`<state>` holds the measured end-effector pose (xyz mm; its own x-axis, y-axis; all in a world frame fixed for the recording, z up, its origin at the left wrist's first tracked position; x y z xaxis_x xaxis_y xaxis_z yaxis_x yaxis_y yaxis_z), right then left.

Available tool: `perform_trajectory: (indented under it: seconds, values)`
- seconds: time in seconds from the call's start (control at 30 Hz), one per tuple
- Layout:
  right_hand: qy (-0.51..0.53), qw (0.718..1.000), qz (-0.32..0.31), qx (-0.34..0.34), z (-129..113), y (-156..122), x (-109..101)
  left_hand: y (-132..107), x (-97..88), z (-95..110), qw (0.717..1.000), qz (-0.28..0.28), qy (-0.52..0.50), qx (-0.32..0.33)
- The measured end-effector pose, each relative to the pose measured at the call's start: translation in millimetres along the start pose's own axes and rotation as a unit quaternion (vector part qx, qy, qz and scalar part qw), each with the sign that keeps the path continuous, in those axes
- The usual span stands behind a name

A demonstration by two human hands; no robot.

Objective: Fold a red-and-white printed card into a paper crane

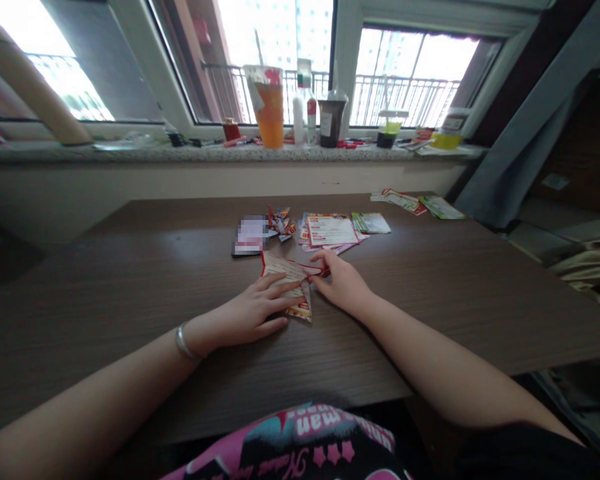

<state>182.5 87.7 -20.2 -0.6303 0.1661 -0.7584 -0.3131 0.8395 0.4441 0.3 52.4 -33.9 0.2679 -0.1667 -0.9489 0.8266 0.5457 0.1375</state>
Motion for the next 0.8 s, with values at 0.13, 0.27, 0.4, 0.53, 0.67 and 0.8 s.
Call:
perform_trajectory:
  seconds: [0.13,0.27,0.4,0.53,0.67,0.8]
  values:
    - [-0.004,1.000,-0.007,0.002,0.0,0.4,0.3,-0.3,-0.6,0.5,1.000,0.003,-0.003,-0.001]
    - [-0.006,1.000,-0.025,0.009,-0.3,0.9,0.4,-0.8,0.0,0.0,1.000,0.008,-0.003,0.007]
    - [-0.016,0.998,-0.036,0.044,3.5,0.2,1.2,-0.3,0.8,-1.3,1.000,0.008,-0.004,0.008]
    - [-0.036,0.996,-0.046,0.068,6.7,0.3,3.4,0.7,1.6,-2.1,1.000,0.003,0.000,0.001]
    - [-0.035,0.995,-0.052,0.083,8.7,1.1,6.3,0.4,2.8,-2.4,1.000,-0.007,0.000,-0.008]
    - [0.015,0.994,-0.046,0.103,14.2,2.3,10.4,-0.7,1.0,-3.9,1.000,0.008,-0.012,-0.027]
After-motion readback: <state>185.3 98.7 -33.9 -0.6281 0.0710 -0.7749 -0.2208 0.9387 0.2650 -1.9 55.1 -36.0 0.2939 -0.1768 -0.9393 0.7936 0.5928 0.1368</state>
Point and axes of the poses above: each hand's wrist, its own y-axis towards the middle knuckle, its own x-axis out of the palm, z = x × y, the point moved 5 cm from there along y, towards the middle knuckle, and after that the axes turned 9 degrees about -y, right-handed, at the moved point
